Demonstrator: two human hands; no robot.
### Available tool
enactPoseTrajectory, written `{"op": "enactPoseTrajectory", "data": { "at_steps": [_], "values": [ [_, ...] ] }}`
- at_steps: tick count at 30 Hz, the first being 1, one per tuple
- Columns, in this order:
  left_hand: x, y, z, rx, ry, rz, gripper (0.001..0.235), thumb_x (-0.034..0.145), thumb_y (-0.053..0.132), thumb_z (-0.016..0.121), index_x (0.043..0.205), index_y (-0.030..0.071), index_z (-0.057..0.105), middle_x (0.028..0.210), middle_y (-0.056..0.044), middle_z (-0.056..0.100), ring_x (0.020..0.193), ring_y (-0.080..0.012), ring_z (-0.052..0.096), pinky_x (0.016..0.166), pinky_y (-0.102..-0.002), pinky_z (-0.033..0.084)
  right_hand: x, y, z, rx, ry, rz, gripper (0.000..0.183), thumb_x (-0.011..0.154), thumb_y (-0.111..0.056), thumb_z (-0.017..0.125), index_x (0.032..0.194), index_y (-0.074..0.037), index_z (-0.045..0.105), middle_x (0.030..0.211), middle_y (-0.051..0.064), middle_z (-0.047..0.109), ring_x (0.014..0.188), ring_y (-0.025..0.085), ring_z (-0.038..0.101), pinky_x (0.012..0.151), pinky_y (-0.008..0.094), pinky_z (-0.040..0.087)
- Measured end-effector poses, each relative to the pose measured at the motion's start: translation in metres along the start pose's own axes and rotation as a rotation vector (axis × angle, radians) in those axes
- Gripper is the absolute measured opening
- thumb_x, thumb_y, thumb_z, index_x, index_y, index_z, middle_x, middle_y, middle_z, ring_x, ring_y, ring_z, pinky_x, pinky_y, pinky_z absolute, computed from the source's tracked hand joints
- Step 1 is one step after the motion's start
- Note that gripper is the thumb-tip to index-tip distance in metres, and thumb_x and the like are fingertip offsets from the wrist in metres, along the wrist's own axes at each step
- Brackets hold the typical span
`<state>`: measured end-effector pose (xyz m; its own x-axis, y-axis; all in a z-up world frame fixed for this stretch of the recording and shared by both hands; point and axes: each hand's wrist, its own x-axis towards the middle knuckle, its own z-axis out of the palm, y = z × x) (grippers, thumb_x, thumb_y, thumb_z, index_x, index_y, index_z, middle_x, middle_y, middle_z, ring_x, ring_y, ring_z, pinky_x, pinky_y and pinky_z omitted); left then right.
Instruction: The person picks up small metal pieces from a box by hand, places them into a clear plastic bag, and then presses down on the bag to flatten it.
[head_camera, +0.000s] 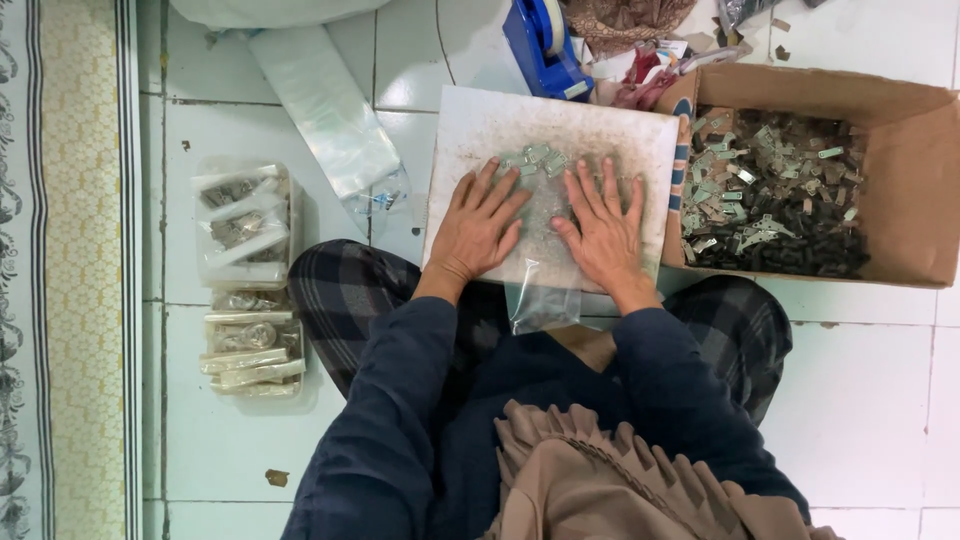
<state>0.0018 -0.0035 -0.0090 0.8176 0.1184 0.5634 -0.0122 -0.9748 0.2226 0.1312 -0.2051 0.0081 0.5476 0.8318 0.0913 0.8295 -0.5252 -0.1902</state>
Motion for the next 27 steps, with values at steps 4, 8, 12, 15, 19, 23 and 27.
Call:
{"op": "enactPoseTrajectory", "data": {
  "at_steps": [4, 8, 12, 15, 19, 23, 27],
  "values": [
    [-0.006, 0.000, 0.012, 0.024, -0.043, 0.036, 0.045, 0.107, 0.045, 0.033, 0.142, 0.027, 0.055, 0.152, -0.005, 0.053, 0.149, -0.0336, 0.037, 0.120, -0.057, 0.028, -0.002, -0.001, 0.004, 0.013, -0.027, -0.033, 0.068, 0.109, -0.063, 0.028, 0.163, -0.023, 0.034, 0.171, 0.003, 0.027, 0.158, 0.033, 0.010, 0.120, 0.071, 0.002],
    [-0.009, 0.000, 0.016, 0.061, -0.088, 0.003, 0.045, 0.107, 0.043, 0.035, 0.144, 0.027, 0.054, 0.154, -0.005, 0.051, 0.150, -0.0335, 0.035, 0.121, -0.059, 0.026, -0.001, -0.002, 0.002, -0.005, -0.025, -0.029, 0.065, 0.109, -0.061, 0.030, 0.163, -0.024, 0.035, 0.171, 0.001, 0.026, 0.158, 0.032, 0.012, 0.120, 0.070, 0.004],
    [-0.009, -0.001, 0.017, 0.070, -0.116, 0.012, 0.045, 0.105, 0.040, 0.036, 0.144, 0.025, 0.052, 0.150, -0.007, 0.052, 0.149, -0.0323, 0.038, 0.121, -0.058, 0.026, -0.002, -0.003, 0.002, -0.021, -0.003, -0.033, 0.064, 0.110, -0.060, 0.032, 0.161, -0.022, 0.040, 0.169, 0.004, 0.033, 0.157, 0.034, 0.018, 0.120, 0.070, 0.007],
    [-0.012, -0.005, 0.025, 0.096, -0.114, 0.026, 0.047, 0.103, 0.042, 0.036, 0.144, 0.026, 0.050, 0.140, -0.007, 0.054, 0.142, -0.0308, 0.044, 0.122, -0.059, 0.025, 0.001, -0.003, 0.006, -0.015, 0.024, -0.021, 0.063, 0.110, -0.061, 0.032, 0.158, -0.023, 0.044, 0.166, 0.005, 0.039, 0.155, 0.034, 0.023, 0.119, 0.071, 0.007],
    [-0.012, -0.004, 0.025, 0.103, -0.118, 0.018, 0.049, 0.101, 0.043, 0.037, 0.147, 0.028, 0.046, 0.136, -0.007, 0.053, 0.138, -0.0308, 0.045, 0.121, -0.062, 0.024, 0.006, -0.003, 0.008, -0.042, 0.065, -0.027, 0.059, 0.110, -0.062, 0.034, 0.152, -0.024, 0.052, 0.160, 0.006, 0.047, 0.152, 0.034, 0.032, 0.119, 0.069, 0.009],
    [-0.012, -0.003, 0.024, 0.106, -0.149, 0.010, 0.051, 0.100, 0.043, 0.037, 0.148, 0.030, 0.046, 0.136, -0.008, 0.052, 0.138, -0.0316, 0.044, 0.121, -0.062, 0.023, 0.008, -0.004, 0.005, -0.068, 0.093, -0.050, 0.055, 0.109, -0.062, 0.036, 0.144, -0.026, 0.056, 0.153, 0.007, 0.052, 0.148, 0.036, 0.039, 0.117, 0.070, 0.013],
    [-0.013, -0.004, 0.027, 0.113, -0.166, 0.004, 0.053, 0.098, 0.044, 0.038, 0.150, 0.033, 0.043, 0.137, -0.007, 0.051, 0.138, -0.0318, 0.044, 0.121, -0.062, 0.022, 0.009, -0.004, 0.008, -0.075, 0.128, -0.065, 0.053, 0.109, -0.062, 0.037, 0.142, -0.026, 0.058, 0.151, 0.008, 0.053, 0.146, 0.037, 0.040, 0.116, 0.071, 0.015]
  ]
}}
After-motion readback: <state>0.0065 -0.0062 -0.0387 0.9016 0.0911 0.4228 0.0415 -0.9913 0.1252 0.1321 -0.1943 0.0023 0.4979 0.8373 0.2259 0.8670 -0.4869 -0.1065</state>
